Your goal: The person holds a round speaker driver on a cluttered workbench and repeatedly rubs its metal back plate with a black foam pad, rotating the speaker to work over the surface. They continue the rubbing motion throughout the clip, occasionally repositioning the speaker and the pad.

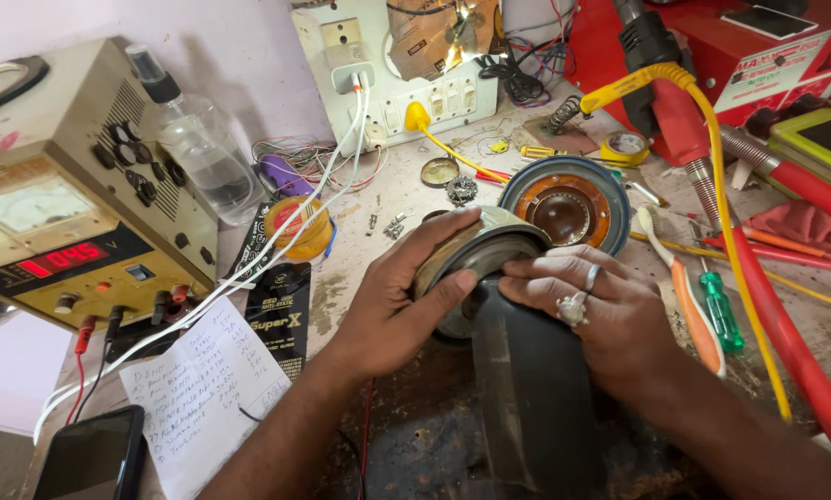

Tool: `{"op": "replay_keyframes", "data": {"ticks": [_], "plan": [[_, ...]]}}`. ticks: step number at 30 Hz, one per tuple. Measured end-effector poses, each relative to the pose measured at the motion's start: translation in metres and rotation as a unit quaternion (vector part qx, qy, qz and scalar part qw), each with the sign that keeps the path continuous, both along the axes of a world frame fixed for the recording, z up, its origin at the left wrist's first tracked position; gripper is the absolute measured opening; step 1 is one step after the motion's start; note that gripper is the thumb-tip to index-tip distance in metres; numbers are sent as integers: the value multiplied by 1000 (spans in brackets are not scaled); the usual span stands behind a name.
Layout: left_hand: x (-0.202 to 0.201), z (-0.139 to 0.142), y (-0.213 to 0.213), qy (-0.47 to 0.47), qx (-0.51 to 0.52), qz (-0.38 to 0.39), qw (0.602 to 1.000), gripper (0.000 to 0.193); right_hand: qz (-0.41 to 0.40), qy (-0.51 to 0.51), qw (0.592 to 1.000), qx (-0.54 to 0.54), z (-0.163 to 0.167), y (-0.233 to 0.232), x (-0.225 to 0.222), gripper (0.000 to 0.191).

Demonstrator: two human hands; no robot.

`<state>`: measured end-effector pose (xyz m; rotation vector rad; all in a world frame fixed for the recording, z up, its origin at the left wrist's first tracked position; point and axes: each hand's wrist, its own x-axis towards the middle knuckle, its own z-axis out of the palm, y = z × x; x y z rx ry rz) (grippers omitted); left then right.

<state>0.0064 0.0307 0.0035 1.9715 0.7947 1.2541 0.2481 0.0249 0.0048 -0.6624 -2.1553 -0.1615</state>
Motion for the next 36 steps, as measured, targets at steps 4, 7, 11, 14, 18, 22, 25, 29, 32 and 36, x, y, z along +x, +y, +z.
{"op": "replay_keyframes", "data": {"ticks": [4, 7, 11, 14, 18, 22, 25, 29, 32, 36], "plan": [[1, -1, 0, -17, -16, 5, 1000, 51, -95, 249, 884, -384, -3, -4, -2, 20], [2, 0, -1, -4, -17, 27, 999, 50, -225, 164, 874, -399, -3, -4, -3, 22], [3, 3, -2, 3, -7, 24, 1000, 50, -72, 206, 914, -341, 1, 1, -4, 17], [3, 4, -3, 6, -6, 5, 1000, 50, 3, 49, 994, -95, 5, 6, -2, 26], [5, 3, 1, 37, 12, 13, 999, 50, 70, -164, 970, 167, 9, 12, 0, 22], [5, 2, 1, -13, -12, -13, 1000, 49, 82, -184, 969, 142, 9, 15, 2, 24], [1, 5, 0, 6, -2, 6, 1000, 49, 22, -144, 984, 104, 6, 13, 4, 28], [3, 6, 2, 14, -15, 16, 1000, 49, -71, -9, 993, -93, -1, 10, 6, 29], [4, 5, 1, 16, -6, 19, 1000, 50, -22, 161, 949, -271, -8, 6, 5, 35], [4, 5, -1, 31, -2, 35, 999, 50, 19, 177, 956, -231, -4, 3, 4, 33]]}}
